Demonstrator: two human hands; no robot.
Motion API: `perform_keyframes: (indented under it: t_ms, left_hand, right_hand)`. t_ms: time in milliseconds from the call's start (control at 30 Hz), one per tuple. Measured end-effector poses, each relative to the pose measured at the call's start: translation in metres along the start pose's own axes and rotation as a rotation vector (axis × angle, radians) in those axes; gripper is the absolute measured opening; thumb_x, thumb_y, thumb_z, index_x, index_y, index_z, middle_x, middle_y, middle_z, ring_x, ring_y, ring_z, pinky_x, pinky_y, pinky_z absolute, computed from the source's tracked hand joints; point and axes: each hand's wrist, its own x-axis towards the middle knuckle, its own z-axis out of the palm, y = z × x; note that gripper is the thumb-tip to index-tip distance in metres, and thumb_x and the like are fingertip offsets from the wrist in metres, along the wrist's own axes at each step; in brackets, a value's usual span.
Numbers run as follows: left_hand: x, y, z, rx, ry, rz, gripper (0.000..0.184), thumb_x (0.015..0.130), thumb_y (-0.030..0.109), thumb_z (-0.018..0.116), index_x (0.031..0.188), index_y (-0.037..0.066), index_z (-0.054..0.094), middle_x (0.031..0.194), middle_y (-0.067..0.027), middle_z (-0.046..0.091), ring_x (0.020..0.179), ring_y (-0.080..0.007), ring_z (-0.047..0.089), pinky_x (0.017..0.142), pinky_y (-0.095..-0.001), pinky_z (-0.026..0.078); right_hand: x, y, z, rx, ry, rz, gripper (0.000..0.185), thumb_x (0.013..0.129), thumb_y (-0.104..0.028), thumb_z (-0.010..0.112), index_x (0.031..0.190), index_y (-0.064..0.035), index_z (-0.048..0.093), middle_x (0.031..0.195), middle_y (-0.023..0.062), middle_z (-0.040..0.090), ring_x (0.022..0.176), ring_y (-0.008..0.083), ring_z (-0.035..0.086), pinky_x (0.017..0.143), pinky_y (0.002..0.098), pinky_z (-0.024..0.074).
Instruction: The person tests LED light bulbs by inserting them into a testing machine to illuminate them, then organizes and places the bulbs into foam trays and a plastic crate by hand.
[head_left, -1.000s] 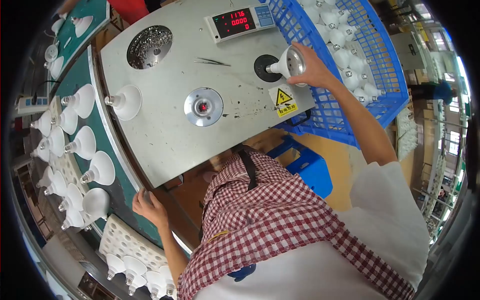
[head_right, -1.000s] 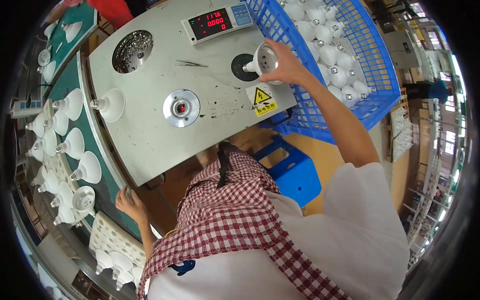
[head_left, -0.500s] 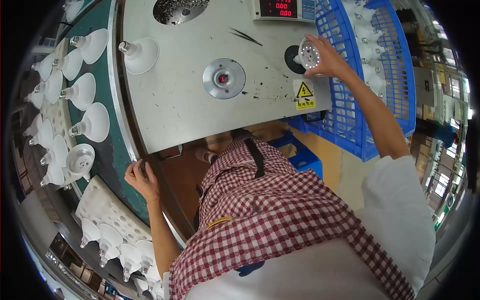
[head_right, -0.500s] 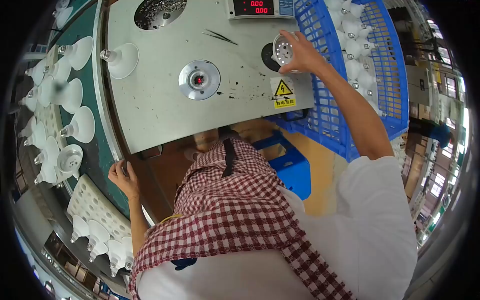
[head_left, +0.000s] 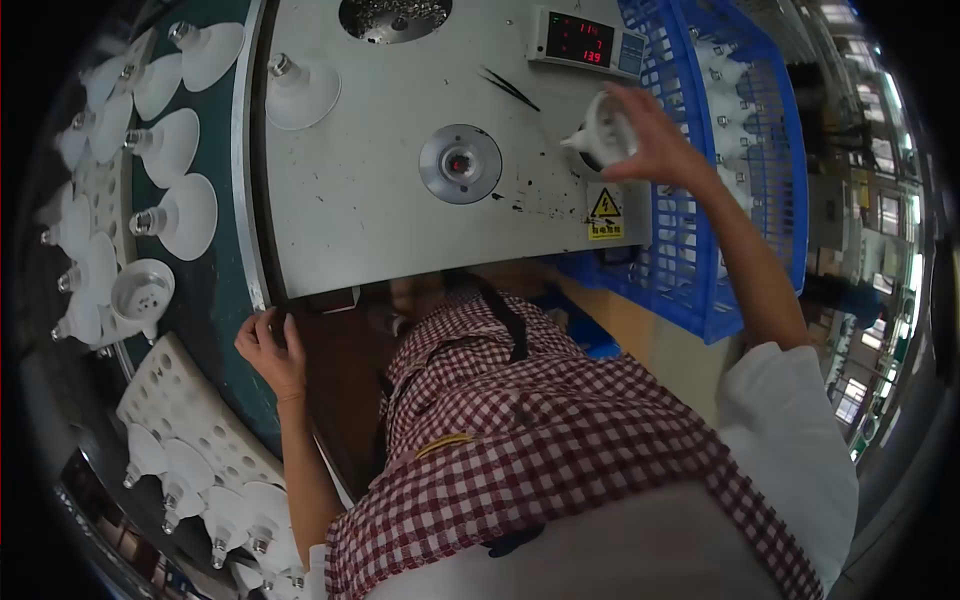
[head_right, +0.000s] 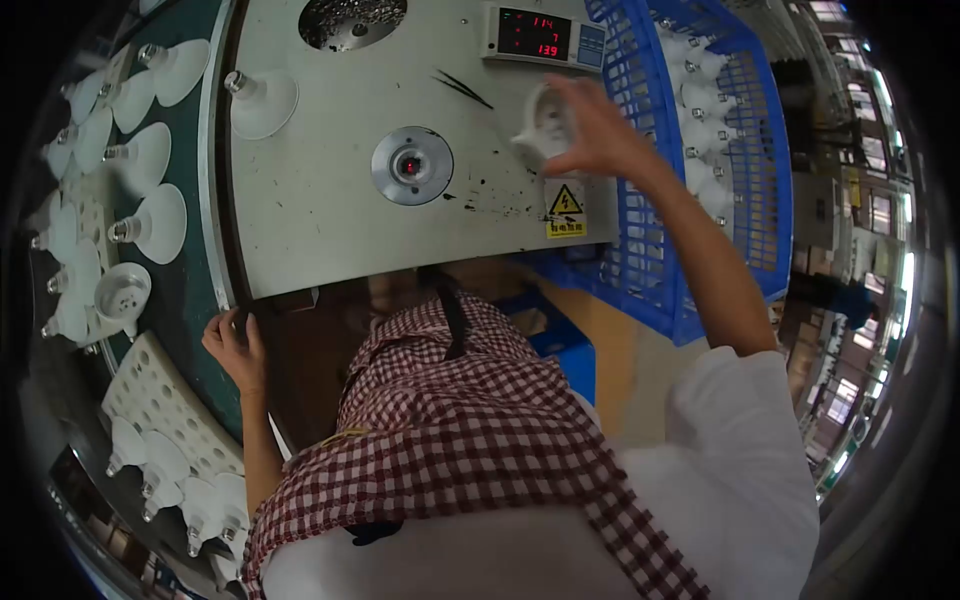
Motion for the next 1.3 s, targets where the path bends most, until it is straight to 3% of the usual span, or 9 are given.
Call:
perform_keyframes:
  t_ms: [200,667,900,933,1000,1067,1167,1233,1300]
  left_hand:
    - [0.000,-0.005,0.000,-0.098,0.051,-0.005,0.023,0.074,0.011,0.063,0.095,0.006,0.057,0.095,-0.0118,0.049,0.089,-0.0272,0.044,0.078,-0.0360,0.037]
    - [0.007,0.009,-0.002,-0.189,0.069,-0.067,0.016,0.074,0.007,0.063,0.089,0.004,0.059,0.090,-0.0102,0.053,0.084,-0.0238,0.048,0.071,-0.0312,0.042]
    - [0.024,0.047,-0.022,-0.351,0.193,-0.093,0.016,0.072,0.004,0.062,0.088,0.003,0.058,0.089,-0.0119,0.053,0.086,-0.0279,0.049,0.075,-0.0343,0.041]
    - [0.031,0.067,-0.025,-0.429,0.166,-0.182,0.020,0.073,0.002,0.061,0.093,0.002,0.057,0.091,-0.0107,0.054,0.088,-0.0232,0.050,0.077,-0.0316,0.042]
    - [0.050,0.112,-0.023,-1.089,-0.053,-0.573,0.041,0.075,0.004,0.060,0.113,0.000,0.047,0.100,-0.0093,0.053,0.094,-0.0132,0.047,0.078,-0.0267,0.041]
    - [0.076,0.139,-0.028,-1.242,-0.176,-0.458,0.052,0.074,0.006,0.063,0.121,-0.002,0.042,0.109,-0.0101,0.051,0.093,-0.0124,0.047,0.078,-0.0236,0.041]
    - [0.096,0.166,-0.042,-1.597,-0.168,-0.402,0.039,0.079,0.008,0.061,0.114,-0.002,0.046,0.101,-0.0073,0.056,0.086,-0.0117,0.053,0.080,-0.0245,0.042]
    - [0.104,0.173,-0.053,-1.609,-0.152,-0.349,0.035,0.080,0.008,0.060,0.112,-0.001,0.048,0.100,-0.0069,0.056,0.088,-0.0117,0.053,0.080,-0.0247,0.042]
    - [0.111,0.180,-0.064,-1.588,-0.159,-0.315,0.030,0.080,0.007,0.060,0.107,0.000,0.049,0.098,-0.0065,0.057,0.089,-0.0117,0.053,0.080,-0.0249,0.042]
  right_hand:
    - [0.035,-0.100,0.049,0.091,-0.059,-0.205,0.101,0.046,-0.028,0.078,0.131,-0.0182,0.025,0.130,0.0239,0.024,0.120,0.0399,0.028,0.097,0.0417,0.0323]
    - [0.062,-0.123,0.072,-0.183,-0.146,-0.306,0.105,0.042,-0.017,0.083,0.130,-0.0220,0.027,0.131,0.0259,0.021,0.115,0.0496,0.027,0.091,0.0513,0.0373]
    - [0.060,-0.128,0.043,-0.270,-0.148,-0.314,0.096,0.049,-0.026,0.079,0.130,-0.0188,0.027,0.128,0.0255,0.026,0.114,0.0441,0.032,0.090,0.0492,0.0390]
    - [0.055,-0.129,0.022,-0.014,-0.088,-0.311,0.092,0.052,-0.030,0.076,0.129,-0.0165,0.028,0.126,0.0236,0.031,0.113,0.0404,0.036,0.089,0.0486,0.0399]
    - [0.044,-0.129,0.007,0.258,0.010,-0.322,0.088,0.055,-0.033,0.074,0.129,-0.0143,0.029,0.124,0.0216,0.036,0.111,0.0367,0.039,0.088,0.0480,0.0409]
    - [0.026,-0.133,0.021,1.674,-0.616,0.126,0.083,0.059,-0.040,0.071,0.127,-0.0118,0.032,0.120,0.0164,0.042,0.108,0.0315,0.045,0.085,0.0536,0.0411]
    - [0.002,-0.155,0.040,1.950,-0.674,0.106,0.080,0.061,-0.045,0.070,0.125,-0.0132,0.035,0.121,0.0135,0.043,0.106,0.0321,0.048,0.080,0.0615,0.0398]
    - [-0.006,-0.166,0.045,2.224,-0.790,0.080,0.085,0.062,-0.050,0.068,0.129,-0.0134,0.030,0.125,0.0171,0.037,0.110,0.0472,0.038,0.077,0.0649,0.0397]
    - [-0.011,-0.171,0.049,2.298,-0.807,0.054,0.084,0.063,-0.051,0.066,0.129,-0.0142,0.030,0.125,0.0174,0.037,0.110,0.0507,0.036,0.076,0.0659,0.0392]
